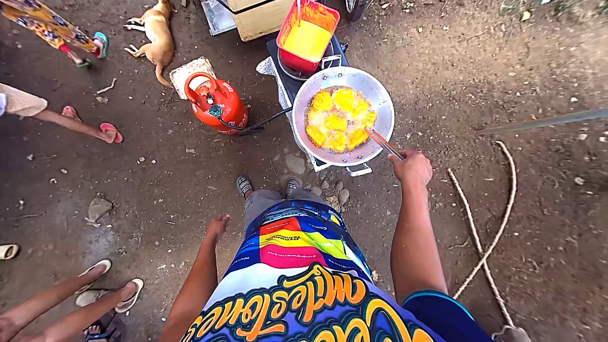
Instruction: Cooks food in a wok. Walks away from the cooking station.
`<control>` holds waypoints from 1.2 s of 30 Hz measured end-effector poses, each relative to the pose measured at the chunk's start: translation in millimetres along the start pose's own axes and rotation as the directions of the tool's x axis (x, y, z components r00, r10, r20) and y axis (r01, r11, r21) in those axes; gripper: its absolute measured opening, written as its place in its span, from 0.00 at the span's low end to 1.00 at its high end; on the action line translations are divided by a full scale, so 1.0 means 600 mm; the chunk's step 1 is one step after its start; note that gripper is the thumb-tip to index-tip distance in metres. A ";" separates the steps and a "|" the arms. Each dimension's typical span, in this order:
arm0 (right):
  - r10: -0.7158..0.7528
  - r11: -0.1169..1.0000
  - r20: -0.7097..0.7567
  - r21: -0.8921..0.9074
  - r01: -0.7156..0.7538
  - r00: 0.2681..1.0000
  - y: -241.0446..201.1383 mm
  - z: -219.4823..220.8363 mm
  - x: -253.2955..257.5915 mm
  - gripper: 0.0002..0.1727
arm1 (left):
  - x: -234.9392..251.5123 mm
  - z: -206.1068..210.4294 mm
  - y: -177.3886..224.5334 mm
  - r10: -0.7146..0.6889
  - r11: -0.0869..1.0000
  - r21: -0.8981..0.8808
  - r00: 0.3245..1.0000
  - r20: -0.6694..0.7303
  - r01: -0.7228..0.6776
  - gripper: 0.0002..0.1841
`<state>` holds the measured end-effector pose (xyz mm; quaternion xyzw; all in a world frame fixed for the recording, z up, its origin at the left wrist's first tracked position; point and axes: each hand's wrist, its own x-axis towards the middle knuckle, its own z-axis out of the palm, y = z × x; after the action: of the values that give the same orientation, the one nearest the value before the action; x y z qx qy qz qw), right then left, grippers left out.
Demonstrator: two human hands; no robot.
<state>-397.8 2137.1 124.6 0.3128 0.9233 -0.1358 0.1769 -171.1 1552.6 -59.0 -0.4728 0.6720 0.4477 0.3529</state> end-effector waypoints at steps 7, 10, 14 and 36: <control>-0.006 0.999 0.013 0.034 0.005 1.000 0.013 0.002 0.009 0.21 | 0.008 0.000 0.026 0.046 0.999 -0.028 0.999 -0.006 -0.046 0.20; -0.009 1.000 0.015 0.019 0.008 1.000 0.021 -0.019 -0.012 0.20 | 0.013 -0.001 0.022 0.044 0.999 -0.018 0.999 0.004 -0.044 0.20; 0.008 0.998 0.024 -0.055 -0.006 1.000 0.025 -0.041 -0.041 0.19 | 0.020 0.001 0.002 0.027 1.000 -0.013 1.000 0.014 -0.027 0.20; -0.313 0.908 0.045 -0.279 0.313 0.949 -0.065 -0.042 -0.073 0.22 | 0.012 0.002 0.039 0.056 0.998 0.018 0.998 0.019 -0.057 0.20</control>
<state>-396.0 2093.0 170.9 0.1324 0.9713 -0.0289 0.1956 -195.5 1555.1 -59.4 -0.4460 0.6858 0.4556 0.3509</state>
